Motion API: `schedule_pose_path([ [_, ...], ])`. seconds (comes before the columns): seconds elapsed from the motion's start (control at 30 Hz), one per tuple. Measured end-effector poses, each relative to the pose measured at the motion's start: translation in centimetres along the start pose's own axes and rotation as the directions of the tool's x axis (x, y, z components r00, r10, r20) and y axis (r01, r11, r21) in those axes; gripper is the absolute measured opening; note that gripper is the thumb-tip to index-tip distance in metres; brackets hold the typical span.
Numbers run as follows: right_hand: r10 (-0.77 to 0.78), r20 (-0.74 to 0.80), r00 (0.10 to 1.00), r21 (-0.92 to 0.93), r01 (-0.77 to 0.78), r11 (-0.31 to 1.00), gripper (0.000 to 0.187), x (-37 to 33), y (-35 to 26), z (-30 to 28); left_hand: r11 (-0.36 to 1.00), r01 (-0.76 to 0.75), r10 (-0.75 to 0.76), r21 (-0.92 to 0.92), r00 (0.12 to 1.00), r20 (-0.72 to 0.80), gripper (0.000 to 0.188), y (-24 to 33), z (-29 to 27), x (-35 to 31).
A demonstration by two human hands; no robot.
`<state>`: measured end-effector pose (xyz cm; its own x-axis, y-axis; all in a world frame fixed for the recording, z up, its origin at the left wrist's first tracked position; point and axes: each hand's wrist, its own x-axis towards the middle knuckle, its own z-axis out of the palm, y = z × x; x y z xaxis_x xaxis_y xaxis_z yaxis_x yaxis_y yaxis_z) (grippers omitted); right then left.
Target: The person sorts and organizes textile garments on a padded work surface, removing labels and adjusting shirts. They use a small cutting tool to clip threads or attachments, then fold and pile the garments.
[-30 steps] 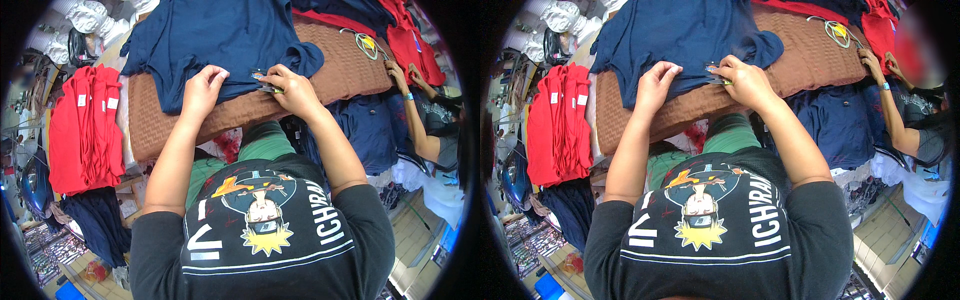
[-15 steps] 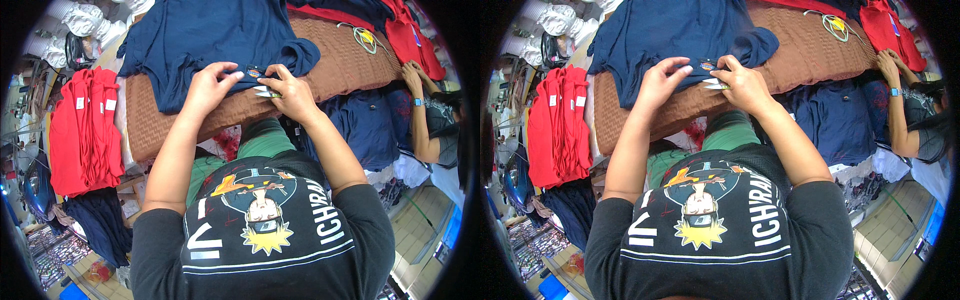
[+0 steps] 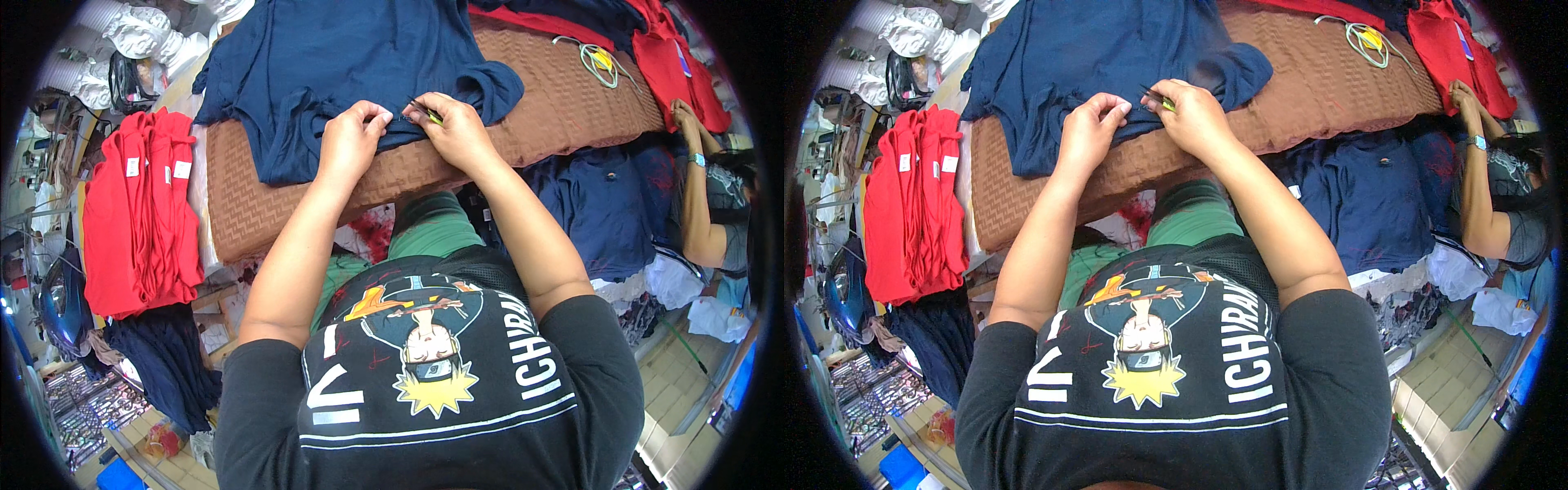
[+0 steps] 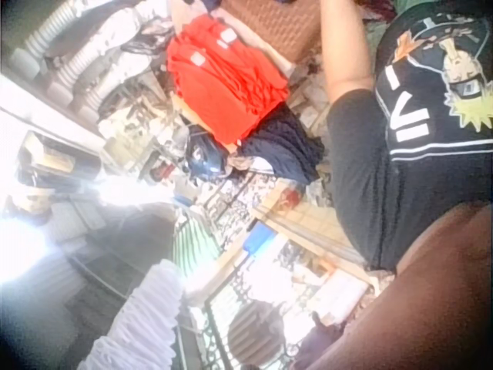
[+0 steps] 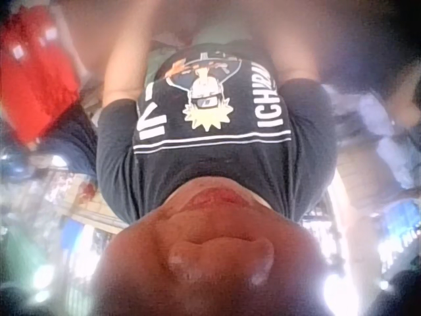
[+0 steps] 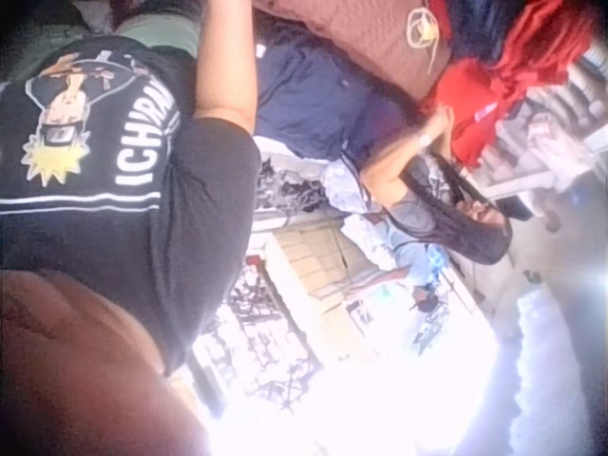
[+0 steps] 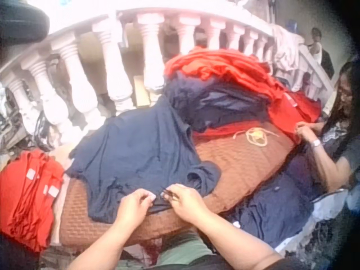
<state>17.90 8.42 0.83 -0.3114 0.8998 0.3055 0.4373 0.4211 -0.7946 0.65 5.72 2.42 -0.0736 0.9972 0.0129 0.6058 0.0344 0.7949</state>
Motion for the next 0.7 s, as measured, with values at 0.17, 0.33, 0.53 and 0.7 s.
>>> schedule_pose_path([
  [0.17, -0.062, 0.022, 0.998, -0.079, 0.063, 0.995, 0.020, 0.1, 0.2, 0.2, 0.996, -0.057, 0.057, -0.065, 0.998, 0.003, 0.016, -0.7, -0.1, 0.2],
  [0.33, -0.040, 0.013, 0.999, -0.257, 0.042, 0.966, 0.021, 0.0, -1.3, 0.3, 0.923, -0.362, 0.376, 0.131, 0.920, -0.105, 0.013, -1.2, 0.7, 0.5],
  [0.53, 0.033, 0.021, 0.999, -0.237, -0.027, 0.971, 0.015, 0.2, -0.6, 0.7, 0.982, -0.129, 0.122, -0.141, 0.991, -0.052, 0.013, -1.1, 0.8, 0.1],
  [0.7, 0.019, 0.030, 0.999, -0.206, -0.012, 0.978, 0.017, 0.2, -1.0, 0.2, 0.988, -0.124, 0.120, -0.096, 0.992, -0.049, 0.012, -0.9, 0.8, -0.2],
])
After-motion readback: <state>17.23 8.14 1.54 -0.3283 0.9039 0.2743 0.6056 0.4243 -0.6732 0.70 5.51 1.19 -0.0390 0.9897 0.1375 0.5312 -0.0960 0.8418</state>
